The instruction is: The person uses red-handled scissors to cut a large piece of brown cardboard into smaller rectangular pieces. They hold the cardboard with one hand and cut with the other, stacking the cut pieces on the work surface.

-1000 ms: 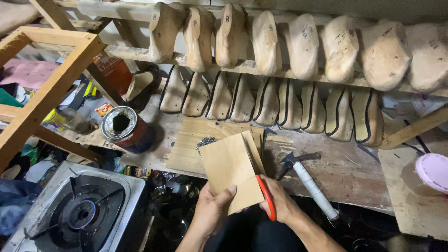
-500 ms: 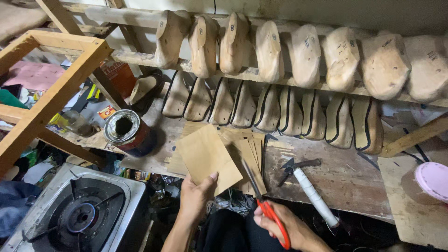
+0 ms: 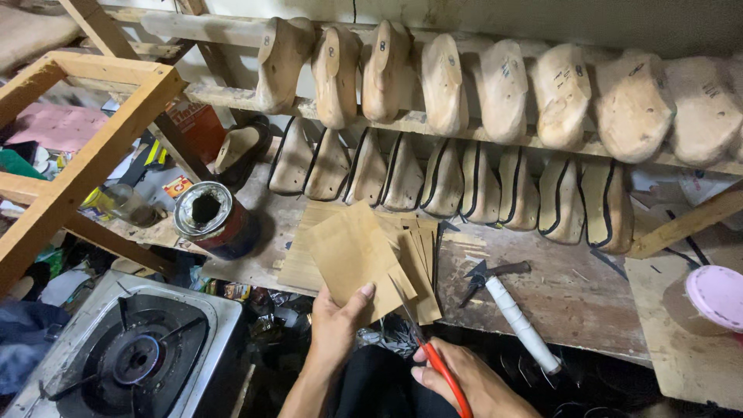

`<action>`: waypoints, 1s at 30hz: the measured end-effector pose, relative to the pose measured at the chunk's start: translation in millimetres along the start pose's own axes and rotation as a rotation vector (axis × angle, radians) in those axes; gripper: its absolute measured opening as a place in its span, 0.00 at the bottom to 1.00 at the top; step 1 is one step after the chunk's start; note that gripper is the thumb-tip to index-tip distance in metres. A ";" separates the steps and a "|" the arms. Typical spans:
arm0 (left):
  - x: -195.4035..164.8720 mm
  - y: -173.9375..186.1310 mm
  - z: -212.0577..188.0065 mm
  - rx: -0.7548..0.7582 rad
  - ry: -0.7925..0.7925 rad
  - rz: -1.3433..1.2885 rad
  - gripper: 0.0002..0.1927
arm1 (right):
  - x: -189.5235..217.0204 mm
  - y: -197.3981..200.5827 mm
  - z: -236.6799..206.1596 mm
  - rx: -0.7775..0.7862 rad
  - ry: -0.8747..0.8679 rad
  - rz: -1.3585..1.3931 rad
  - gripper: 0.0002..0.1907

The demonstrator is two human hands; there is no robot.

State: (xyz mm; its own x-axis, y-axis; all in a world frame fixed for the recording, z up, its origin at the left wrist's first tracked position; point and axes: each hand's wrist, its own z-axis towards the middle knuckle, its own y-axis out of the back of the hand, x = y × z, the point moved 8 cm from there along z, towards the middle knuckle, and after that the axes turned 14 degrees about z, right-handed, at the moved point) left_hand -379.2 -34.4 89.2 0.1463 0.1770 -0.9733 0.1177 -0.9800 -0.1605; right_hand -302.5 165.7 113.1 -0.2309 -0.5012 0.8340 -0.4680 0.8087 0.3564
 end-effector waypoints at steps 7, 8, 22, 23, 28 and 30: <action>4.4 -8.5 -3.4 0.048 -0.036 -0.040 0.15 | 3.9 3.2 -0.1 -0.045 0.061 0.053 0.18; 5.1 -8.0 -3.2 0.045 -0.034 -0.046 0.15 | 4.2 4.0 -0.2 -0.062 0.078 0.059 0.17; 31.7 -13.7 -11.9 0.149 0.066 -0.021 0.18 | -8.3 0.3 19.0 -0.135 0.198 0.164 0.16; 28.8 -14.5 -12.6 0.158 0.058 -0.057 0.19 | -8.0 -0.7 18.7 -0.138 0.223 0.158 0.15; 12.4 -11.5 -9.3 0.175 -0.005 -0.026 0.24 | -27.3 -3.9 20.9 -0.181 0.070 0.208 0.16; 6.0 -5.6 -4.2 0.129 -0.059 -0.025 0.26 | -33.3 -7.2 20.6 -0.104 0.019 0.332 0.16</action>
State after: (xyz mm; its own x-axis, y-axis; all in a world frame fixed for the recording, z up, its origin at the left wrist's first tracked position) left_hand -374.8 -27.5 84.9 0.0866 0.1996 -0.9760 -0.0069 -0.9796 -0.2010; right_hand -309.0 170.2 74.1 -0.3393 -0.2004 0.9191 -0.2808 0.9541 0.1043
